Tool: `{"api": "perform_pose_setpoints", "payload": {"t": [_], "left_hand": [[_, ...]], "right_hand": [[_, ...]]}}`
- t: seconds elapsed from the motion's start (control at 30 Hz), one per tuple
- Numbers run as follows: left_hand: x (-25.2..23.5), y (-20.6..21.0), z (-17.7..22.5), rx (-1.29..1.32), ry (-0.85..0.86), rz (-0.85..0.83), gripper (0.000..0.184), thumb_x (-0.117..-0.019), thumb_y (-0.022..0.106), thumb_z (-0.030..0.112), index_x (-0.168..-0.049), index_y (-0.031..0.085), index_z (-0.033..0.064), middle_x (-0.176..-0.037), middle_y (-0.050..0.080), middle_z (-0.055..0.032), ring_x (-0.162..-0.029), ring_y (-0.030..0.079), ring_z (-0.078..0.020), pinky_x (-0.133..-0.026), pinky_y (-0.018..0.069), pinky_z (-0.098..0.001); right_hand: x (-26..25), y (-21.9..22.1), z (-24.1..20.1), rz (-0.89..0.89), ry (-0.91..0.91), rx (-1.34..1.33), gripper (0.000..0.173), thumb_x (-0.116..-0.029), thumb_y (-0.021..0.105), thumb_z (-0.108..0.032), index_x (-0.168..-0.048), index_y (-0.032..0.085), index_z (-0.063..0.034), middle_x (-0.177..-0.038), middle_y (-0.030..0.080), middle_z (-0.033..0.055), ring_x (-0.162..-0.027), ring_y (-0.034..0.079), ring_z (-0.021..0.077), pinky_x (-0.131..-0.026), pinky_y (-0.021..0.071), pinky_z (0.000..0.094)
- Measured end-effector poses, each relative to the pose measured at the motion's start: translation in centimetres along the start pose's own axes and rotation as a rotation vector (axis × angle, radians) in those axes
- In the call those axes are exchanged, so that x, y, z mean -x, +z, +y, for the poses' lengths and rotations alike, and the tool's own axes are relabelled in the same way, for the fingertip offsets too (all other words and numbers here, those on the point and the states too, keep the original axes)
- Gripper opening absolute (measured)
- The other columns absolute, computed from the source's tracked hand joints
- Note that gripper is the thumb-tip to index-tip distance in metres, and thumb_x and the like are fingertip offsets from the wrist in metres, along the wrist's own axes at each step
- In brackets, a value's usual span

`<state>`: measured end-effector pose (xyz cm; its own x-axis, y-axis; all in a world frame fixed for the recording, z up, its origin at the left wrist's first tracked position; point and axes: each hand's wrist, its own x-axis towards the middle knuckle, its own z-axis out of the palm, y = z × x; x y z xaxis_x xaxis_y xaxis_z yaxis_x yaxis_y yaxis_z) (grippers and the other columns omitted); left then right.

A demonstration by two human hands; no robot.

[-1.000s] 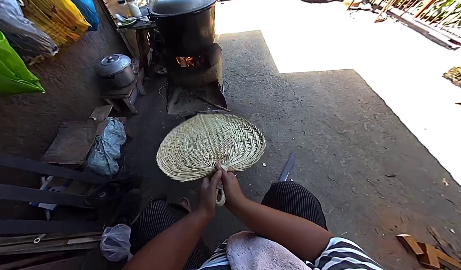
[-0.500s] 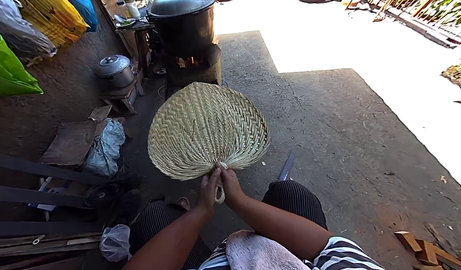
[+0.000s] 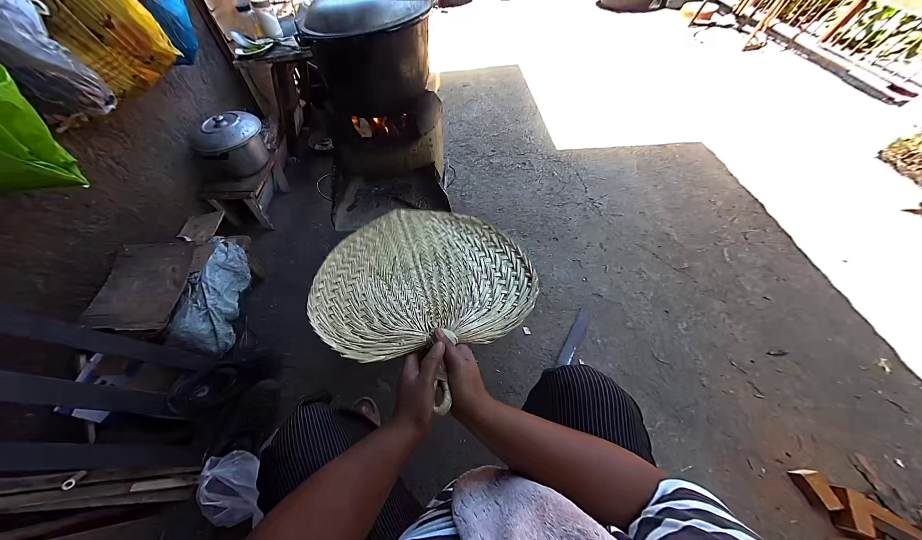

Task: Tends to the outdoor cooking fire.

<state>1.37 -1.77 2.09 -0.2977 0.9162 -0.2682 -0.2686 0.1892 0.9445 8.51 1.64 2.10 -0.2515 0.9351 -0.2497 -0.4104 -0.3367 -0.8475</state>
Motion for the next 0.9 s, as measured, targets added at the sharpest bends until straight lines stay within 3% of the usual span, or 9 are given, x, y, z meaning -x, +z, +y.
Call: {"api": "perform_pose_setpoints", "payload": {"t": [0.07,0.17,0.23,0.33,0.47,0.63,0.77,0.9], "left_hand": [[-0.1,0.0,0.2,-0.009,-0.005,-0.013,0.044,-0.105,0.052,0.026,-0.137,0.047,-0.0048,-0.122,0.063,-0.0138,-0.109,0.063,-0.0108,-0.095,0.0529,-0.027],[-0.5,-0.2,-0.1,-0.011,-0.156,-0.003,0.045,-0.1079,0.049,0.029,-0.141,0.047,-0.0017,-0.125,0.063,-0.0156,-0.111,0.063,-0.0151,-0.096,0.0514,-0.032],[-0.2,0.0,-0.2,-0.002,-0.094,0.006,0.042,-0.1073,0.05,0.027,-0.137,0.049,-0.0034,-0.121,0.064,-0.0144,-0.106,0.064,-0.0129,-0.093,0.0527,-0.0293],[0.1,0.0,0.1,-0.007,0.043,-0.026,0.045,-0.104,0.051,0.025,-0.136,0.047,-0.0059,-0.123,0.062,-0.0134,-0.11,0.063,-0.0091,-0.096,0.0522,-0.025],[-0.5,-0.1,0.2,-0.006,-0.106,-0.006,0.043,-0.1079,0.049,0.027,-0.138,0.048,-0.0031,-0.121,0.064,-0.0145,-0.106,0.064,-0.0126,-0.093,0.0525,-0.0291],[0.1,0.1,0.1,-0.036,0.124,-0.002,0.044,-0.1018,0.052,0.022,-0.132,0.048,-0.0089,-0.119,0.064,-0.0122,-0.107,0.063,-0.0057,-0.095,0.0522,-0.0222],[-0.4,-0.1,0.1,-0.027,-0.024,0.0,0.042,-0.1075,0.049,0.023,-0.138,0.047,-0.0059,-0.125,0.062,-0.0154,-0.111,0.062,-0.0113,-0.098,0.0506,-0.0277],[0.1,0.1,0.0,-0.05,0.125,0.006,0.043,-0.1028,0.05,0.022,-0.131,0.049,-0.0097,-0.118,0.064,-0.013,-0.107,0.063,-0.0057,-0.095,0.0516,-0.0223]], "right_hand": [[-0.1,0.0,-0.1,0.001,-0.002,-0.009,0.033,-0.112,0.036,-0.018,-0.102,0.061,0.0007,-0.081,0.069,0.0059,-0.077,0.069,0.0089,-0.075,0.0585,0.0267],[-0.4,-0.2,0.7,0.071,0.09,-0.021,0.036,-0.1127,0.038,-0.022,-0.101,0.063,0.0014,-0.08,0.068,0.0074,-0.076,0.069,0.0116,-0.074,0.058,0.0287],[-0.2,-0.2,0.7,0.058,0.058,-0.009,0.036,-0.1126,0.038,-0.021,-0.098,0.062,0.0008,-0.078,0.068,0.0068,-0.074,0.069,0.0112,-0.072,0.0581,0.0285],[0.1,-0.1,-0.2,-0.009,-0.038,0.019,0.033,-0.1113,0.037,-0.016,-0.098,0.062,-0.0001,-0.079,0.069,0.0045,-0.076,0.069,0.0081,-0.075,0.0588,0.0262],[-0.7,-0.4,0.5,0.039,0.072,0.032,0.036,-0.1125,0.039,-0.022,-0.1,0.063,0.0016,-0.079,0.068,0.0077,-0.075,0.069,0.012,-0.073,0.058,0.0293],[-0.1,-0.2,-0.4,-0.068,-0.07,0.062,0.033,-0.1109,0.036,-0.018,-0.099,0.062,-0.0005,-0.08,0.07,0.0031,-0.077,0.069,0.0067,-0.076,0.0589,0.0262],[-0.6,-0.3,0.4,0.022,0.07,0.026,0.035,-0.1124,0.039,-0.022,-0.101,0.062,0.0011,-0.08,0.068,0.0069,-0.075,0.068,0.0114,-0.073,0.058,0.0289],[0.0,-0.1,-0.1,-0.021,-0.026,0.041,0.031,-0.1109,0.04,-0.018,-0.101,0.062,0.0003,-0.081,0.069,0.0053,-0.078,0.069,0.009,-0.076,0.0585,0.0269]]}}
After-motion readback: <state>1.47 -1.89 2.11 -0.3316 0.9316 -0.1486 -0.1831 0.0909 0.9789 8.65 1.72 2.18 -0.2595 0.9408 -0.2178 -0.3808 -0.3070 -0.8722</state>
